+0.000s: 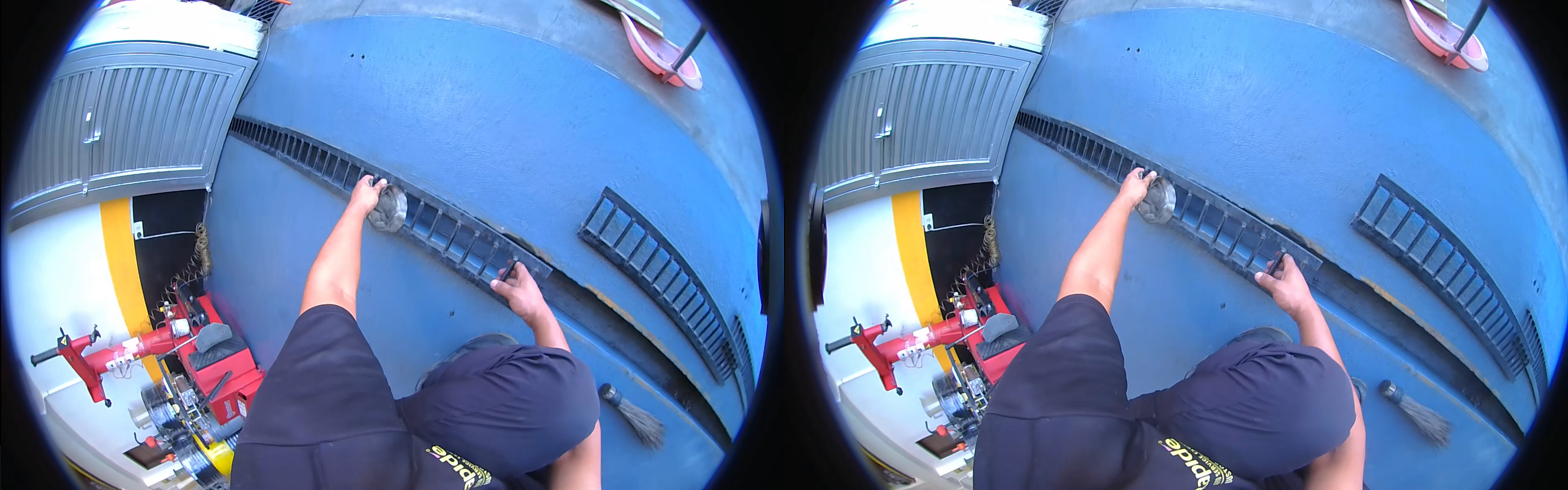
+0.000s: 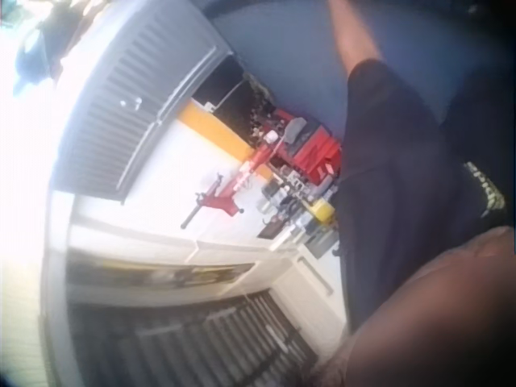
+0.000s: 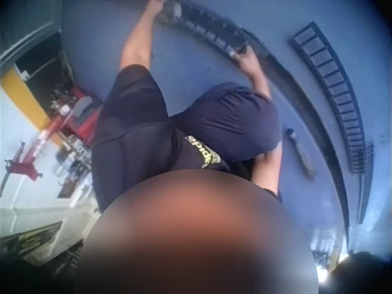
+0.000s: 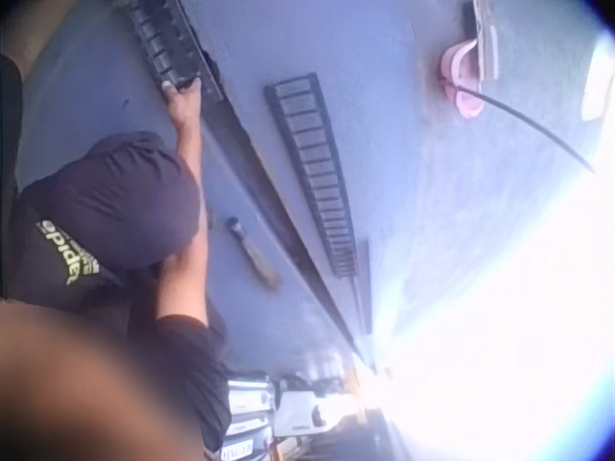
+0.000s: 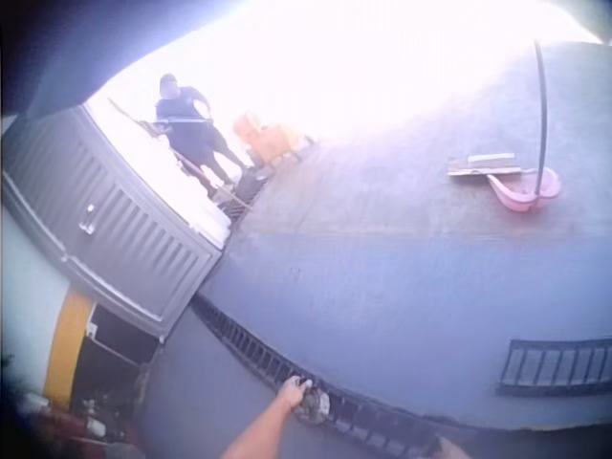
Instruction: The person removes drain covers, sweeps debris from the floor drain channel using a broom, and collects the debris with a dustpan and cardboard. The person then replaces the drain covers.
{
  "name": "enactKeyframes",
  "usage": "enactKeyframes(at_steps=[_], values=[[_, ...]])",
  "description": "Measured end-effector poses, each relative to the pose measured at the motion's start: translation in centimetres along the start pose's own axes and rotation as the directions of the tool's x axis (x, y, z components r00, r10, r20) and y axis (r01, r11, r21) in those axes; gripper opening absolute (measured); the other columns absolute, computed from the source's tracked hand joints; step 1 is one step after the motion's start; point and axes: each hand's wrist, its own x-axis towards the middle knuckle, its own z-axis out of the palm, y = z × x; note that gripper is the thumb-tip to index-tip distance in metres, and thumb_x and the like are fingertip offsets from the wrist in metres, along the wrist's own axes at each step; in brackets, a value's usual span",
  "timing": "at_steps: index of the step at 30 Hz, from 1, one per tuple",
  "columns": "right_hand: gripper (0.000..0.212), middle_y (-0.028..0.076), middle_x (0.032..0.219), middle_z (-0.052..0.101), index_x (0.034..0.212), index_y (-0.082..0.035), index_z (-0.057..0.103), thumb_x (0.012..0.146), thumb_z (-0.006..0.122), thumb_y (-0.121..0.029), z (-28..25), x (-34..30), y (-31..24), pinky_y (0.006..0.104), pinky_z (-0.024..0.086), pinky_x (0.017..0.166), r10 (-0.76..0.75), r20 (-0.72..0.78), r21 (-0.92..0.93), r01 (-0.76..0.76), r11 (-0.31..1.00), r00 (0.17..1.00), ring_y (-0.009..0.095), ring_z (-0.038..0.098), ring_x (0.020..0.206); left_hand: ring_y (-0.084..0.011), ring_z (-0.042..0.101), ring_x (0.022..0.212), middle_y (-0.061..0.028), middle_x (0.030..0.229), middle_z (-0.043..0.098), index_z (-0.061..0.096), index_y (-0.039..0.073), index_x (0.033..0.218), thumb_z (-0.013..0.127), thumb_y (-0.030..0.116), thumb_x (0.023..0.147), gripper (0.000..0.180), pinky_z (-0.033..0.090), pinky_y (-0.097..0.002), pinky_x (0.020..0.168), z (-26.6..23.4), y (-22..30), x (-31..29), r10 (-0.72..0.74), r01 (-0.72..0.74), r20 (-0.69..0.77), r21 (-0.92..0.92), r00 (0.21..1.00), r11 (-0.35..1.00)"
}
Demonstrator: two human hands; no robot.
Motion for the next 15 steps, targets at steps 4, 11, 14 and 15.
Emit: enactKeyframes(at_steps=[4, 11, 14, 15], values=[[0.066, 0.021, 0.120, 0.057, 0.129, 0.011, 0.039, 0.084, 0.072, -0.024, -0.2, 0.2, -0.1, 0.0334, 0.046, 0.090, -0.015, 0.011, -0.013, 0.015, 1.000, 1.000, 0.023, 0.058, 0.108, -0.0332, 0.056, 0.121, -0.0234, 0.125, 0.060, 0.055, -0.004, 0.127, 0.067, 0.040, 0.088, 0.060, 0.043, -0.0389, 0.100, 0.4, -0.4, 1.0, -0.044, 0.045, 0.049, -0.027, 0.998, 0.999], [0.076, 0.025, 0.124, 0.055, 0.132, 0.013, 0.037, 0.081, 0.072, -0.031, 0.0, 1.5, -0.4, 0.0335, 0.044, 0.093, 0.027, -0.054, -0.104, -0.033, 0.994, 0.998, 0.026, 0.056, 0.113, -0.0337, 0.058, 0.116, -0.0229, 0.119, 0.063, 0.058, -0.005, 0.117, 0.069, 0.045, 0.085, 0.060, 0.043, -0.0399, 0.099, 1.3, -0.9, 2.1, -0.010, 0.014, 0.037, -0.121, 0.999, 0.993], [0.097, 0.031, 0.141, 0.042, 0.144, 0.016, 0.020, 0.079, 0.073, -0.034, 1.0, 1.7, 0.3, 0.0354, 0.036, 0.107, -0.018, -0.127, -0.046, 0.012, 0.999, 0.992, 0.033, 0.045, 0.131, -0.0367, 0.057, 0.118, -0.0272, 0.121, 0.061, 0.057, -0.007, 0.119, 0.069, 0.051, 0.083, 0.069, 0.042, -0.0420, 0.101, 1.9, -1.3, 2.2, 0.055, -0.053, 0.025, -0.079, 0.998, 0.995], [0.103, 0.032, 0.146, 0.034, 0.145, 0.016, 0.012, 0.079, 0.072, -0.035, 1.2, 1.7, 0.4, 0.0359, 0.030, 0.111, -0.070, -0.110, -0.096, 0.060, 0.994, 0.991, 0.035, 0.037, 0.136, -0.0398, 0.055, 0.119, -0.0299, 0.124, 0.058, 0.055, -0.007, 0.123, 0.067, 0.053, 0.083, 0.073, 0.041, -0.0445, 0.102, 2.0, -1.5, 2.4, 0.082, -0.077, -0.050, 0.099, 0.995, 0.992]])
